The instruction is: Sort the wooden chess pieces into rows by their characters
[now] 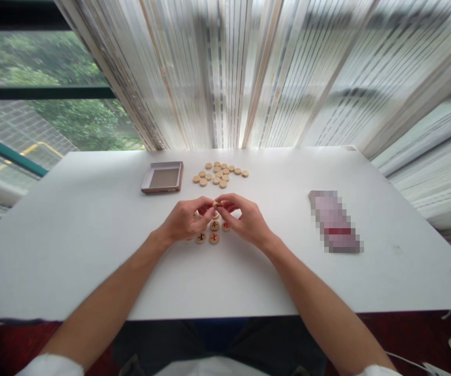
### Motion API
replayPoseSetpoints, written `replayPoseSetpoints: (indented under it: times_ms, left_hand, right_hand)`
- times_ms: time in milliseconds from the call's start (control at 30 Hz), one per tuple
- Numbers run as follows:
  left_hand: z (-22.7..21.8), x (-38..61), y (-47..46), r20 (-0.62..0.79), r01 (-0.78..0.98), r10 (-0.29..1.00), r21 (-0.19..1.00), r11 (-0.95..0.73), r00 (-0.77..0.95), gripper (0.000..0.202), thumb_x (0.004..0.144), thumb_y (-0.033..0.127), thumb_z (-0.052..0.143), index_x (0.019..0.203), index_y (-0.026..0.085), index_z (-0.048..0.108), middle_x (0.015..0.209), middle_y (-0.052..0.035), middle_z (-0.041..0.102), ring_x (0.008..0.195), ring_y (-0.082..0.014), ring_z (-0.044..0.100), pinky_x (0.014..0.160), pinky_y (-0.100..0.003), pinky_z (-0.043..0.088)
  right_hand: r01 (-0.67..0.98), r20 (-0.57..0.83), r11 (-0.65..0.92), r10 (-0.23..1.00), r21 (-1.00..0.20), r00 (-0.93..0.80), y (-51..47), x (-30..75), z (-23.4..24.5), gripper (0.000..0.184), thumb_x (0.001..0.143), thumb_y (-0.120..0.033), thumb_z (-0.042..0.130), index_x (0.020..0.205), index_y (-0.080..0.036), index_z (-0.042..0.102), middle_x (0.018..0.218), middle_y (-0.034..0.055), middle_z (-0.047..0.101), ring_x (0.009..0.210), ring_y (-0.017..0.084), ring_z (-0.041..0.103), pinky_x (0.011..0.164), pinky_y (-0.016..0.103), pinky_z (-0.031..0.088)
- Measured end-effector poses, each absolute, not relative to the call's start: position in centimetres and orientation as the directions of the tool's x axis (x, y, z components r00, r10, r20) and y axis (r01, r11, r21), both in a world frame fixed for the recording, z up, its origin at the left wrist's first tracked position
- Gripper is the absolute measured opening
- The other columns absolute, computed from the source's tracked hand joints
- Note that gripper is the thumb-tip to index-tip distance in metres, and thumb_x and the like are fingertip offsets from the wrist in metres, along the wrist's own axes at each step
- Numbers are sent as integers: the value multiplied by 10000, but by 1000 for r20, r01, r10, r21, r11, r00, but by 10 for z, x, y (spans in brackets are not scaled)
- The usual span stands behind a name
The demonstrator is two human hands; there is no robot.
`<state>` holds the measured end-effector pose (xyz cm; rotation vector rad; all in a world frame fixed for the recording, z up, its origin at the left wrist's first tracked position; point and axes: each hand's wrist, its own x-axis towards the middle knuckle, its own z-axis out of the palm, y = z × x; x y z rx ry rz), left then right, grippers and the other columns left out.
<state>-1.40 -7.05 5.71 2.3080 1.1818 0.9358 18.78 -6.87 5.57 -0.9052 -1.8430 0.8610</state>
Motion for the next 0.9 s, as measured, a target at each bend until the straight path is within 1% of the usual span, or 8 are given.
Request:
replayPoseSetpoints:
  times_ms: [300, 433, 700, 900]
  left_hand:
    - [58, -14, -71, 398, 551, 804, 586, -594, 443, 188, 914, 283, 554, 1036, 202, 671, 790, -5, 717, 664, -124, 643, 667, -228, 519]
    - [58, -14, -71, 392, 547, 805, 593, -591, 444, 190, 914, 287, 556, 1032, 203, 678, 792, -9, 717, 665, -124, 642, 670, -229, 522]
    - [57, -13, -70, 357, 514, 836, 666, -541, 416, 181, 903, 293, 573, 1016, 197, 678, 783, -4, 724, 643, -113, 637, 611, -206, 503]
    - [56, -13, -69, 342, 492, 847, 699, -518, 406, 180, 912, 303, 562, 1014, 192, 661, 796, -7, 729, 650, -113, 644, 604, -197, 509]
  right_hand:
    - [256, 431, 516, 843, -817, -321, -69, 187, 56, 173, 917, -364, 659, 1024, -229, 671, 895, 32, 737, 794, 180, 718, 769, 335, 632]
    - [265, 442, 523, 842, -810, -311, -69, 186, 56, 176, 918, -373, 658, 1014, -227, 676, 894, 37, 737, 782, 183, 714, 745, 333, 630]
    - [264, 455, 532, 837, -804, -303, -69, 187, 55, 149, 926, -324, 651, 1028, -226, 696, 895, 34, 748, 800, 182, 721, 743, 319, 616]
    - [242, 460, 538, 831, -808, -313, -68, 189, 53, 162, 942, -257, 616, 1083, -221, 686, 964, 38, 753, 844, 175, 726, 804, 324, 602]
